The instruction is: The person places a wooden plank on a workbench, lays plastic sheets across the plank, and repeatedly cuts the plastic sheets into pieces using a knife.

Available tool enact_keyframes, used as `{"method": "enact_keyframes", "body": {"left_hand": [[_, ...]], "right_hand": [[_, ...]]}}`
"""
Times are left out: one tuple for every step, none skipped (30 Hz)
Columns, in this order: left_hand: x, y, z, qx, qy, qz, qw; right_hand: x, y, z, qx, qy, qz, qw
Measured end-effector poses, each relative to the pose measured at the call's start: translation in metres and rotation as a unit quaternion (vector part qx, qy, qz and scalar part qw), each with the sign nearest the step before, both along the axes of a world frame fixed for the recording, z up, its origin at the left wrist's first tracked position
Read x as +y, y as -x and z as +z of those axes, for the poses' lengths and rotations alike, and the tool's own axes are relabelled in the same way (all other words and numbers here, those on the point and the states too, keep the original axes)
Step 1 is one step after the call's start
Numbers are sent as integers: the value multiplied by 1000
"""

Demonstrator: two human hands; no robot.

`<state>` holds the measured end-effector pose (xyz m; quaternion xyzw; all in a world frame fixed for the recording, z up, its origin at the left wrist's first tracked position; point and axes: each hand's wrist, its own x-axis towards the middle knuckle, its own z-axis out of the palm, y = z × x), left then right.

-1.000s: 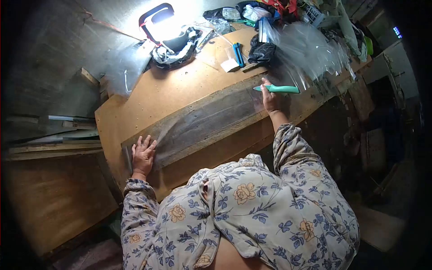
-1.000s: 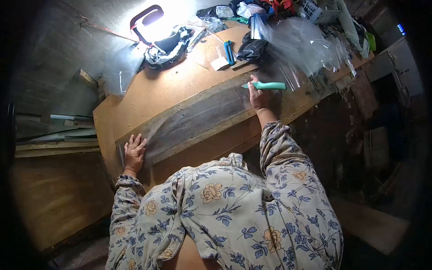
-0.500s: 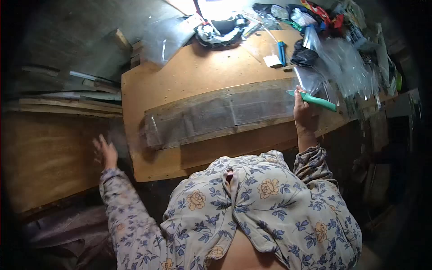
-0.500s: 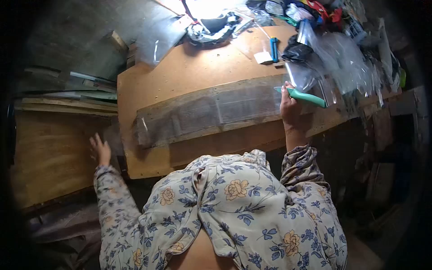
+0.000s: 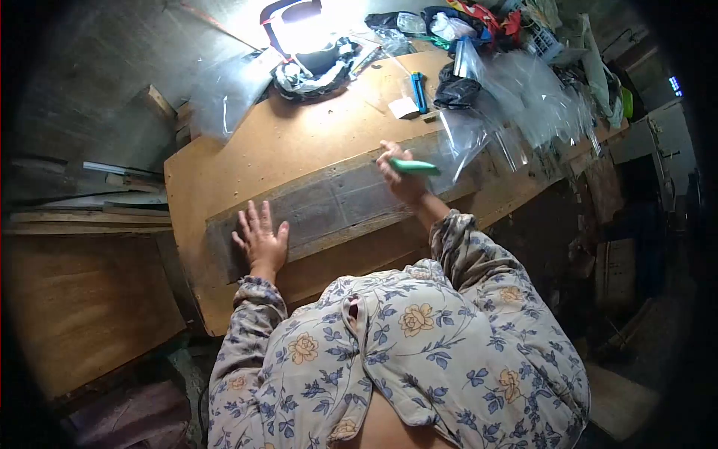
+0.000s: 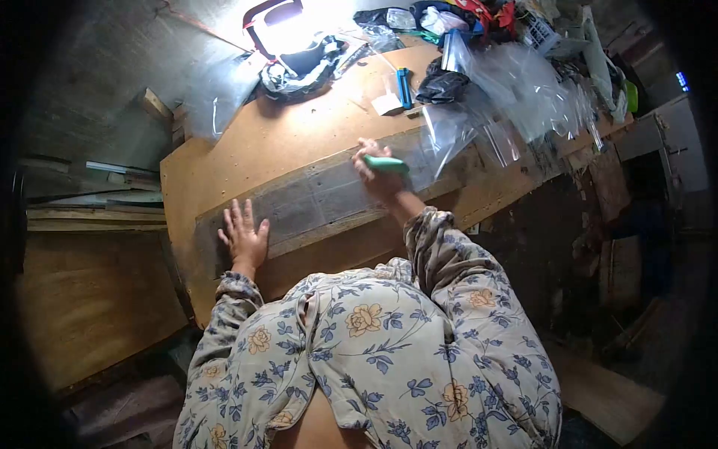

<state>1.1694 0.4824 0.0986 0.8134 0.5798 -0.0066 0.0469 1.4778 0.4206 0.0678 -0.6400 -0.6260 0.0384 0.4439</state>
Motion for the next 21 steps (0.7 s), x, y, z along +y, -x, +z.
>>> {"method": "enact_keyframes", "body": {"left_hand": [[-1, 5, 2, 12, 0, 12, 1000], [-2, 9, 2, 13, 1, 10, 1000], [-2, 11, 2, 17, 6, 14, 1000], [-1, 12, 1, 21, 11, 18, 1000], [1, 15, 2, 20, 10, 14, 1000], [2, 19, 3, 28, 9, 20, 999], [1, 25, 3, 36, 9, 27, 999], [2, 31, 4, 44, 8, 34, 998], [4, 41, 1, 48, 6, 41, 998], [9, 45, 1, 48, 5, 44, 998], [10, 52, 1, 50, -1, 21, 999], [8, 59, 1, 54, -5, 1, 999], [7, 57, 3, 52, -6, 8, 999], [7, 56, 2, 55, -3, 13, 998], [7, 56, 1, 55, -11, 17, 998], [7, 55, -1, 54, -20, 20, 998], [6, 54, 2, 60, -16, 23, 998], [6, 54, 1, 61, -14, 25, 998], [7, 55, 0, 62, -17, 21, 998], [7, 55, 0, 62, -21, 17, 998], [7, 54, -1, 61, -23, 17, 998]], "right_hand": [[-1, -14, -2, 8, -7, -25, 1000], [-1, -31, -4, 17, -15, -51, 998], [-3, -50, -5, 24, -26, -78, 996], [-5, -67, -5, 31, -36, -105, 993], [-9, -83, -4, -10, -53, -122, 991], [-16, -99, -3, -51, -68, -138, 987], [-23, -114, -4, -38, -60, -190, 979], [-33, -133, -6, -25, -53, -241, 969], [-50, -160, -4, -122, -74, -268, 953], [-68, -178, 2, 8, -3, -337, 941], [-81, -195, 4, 9, -30, -448, 894], [-104, -248, -13, -119, -20, -519, 846], [-122, -256, 7, -102, 42, -571, 814], [-129, -267, 15, -54, 17, -575, 816], [-136, -277, 24, -7, -11, -579, 815], [-132, -260, 59, 83, -21, -527, 845], [-123, -247, 68, 83, -19, -525, 847], [-115, -234, 75, 73, -5, -472, 878], [-105, -221, 79, 63, 9, -419, 906], [-92, -204, 71, -13, -46, -352, 935], [-82, -175, 79, 4, -41, -296, 954]]}}
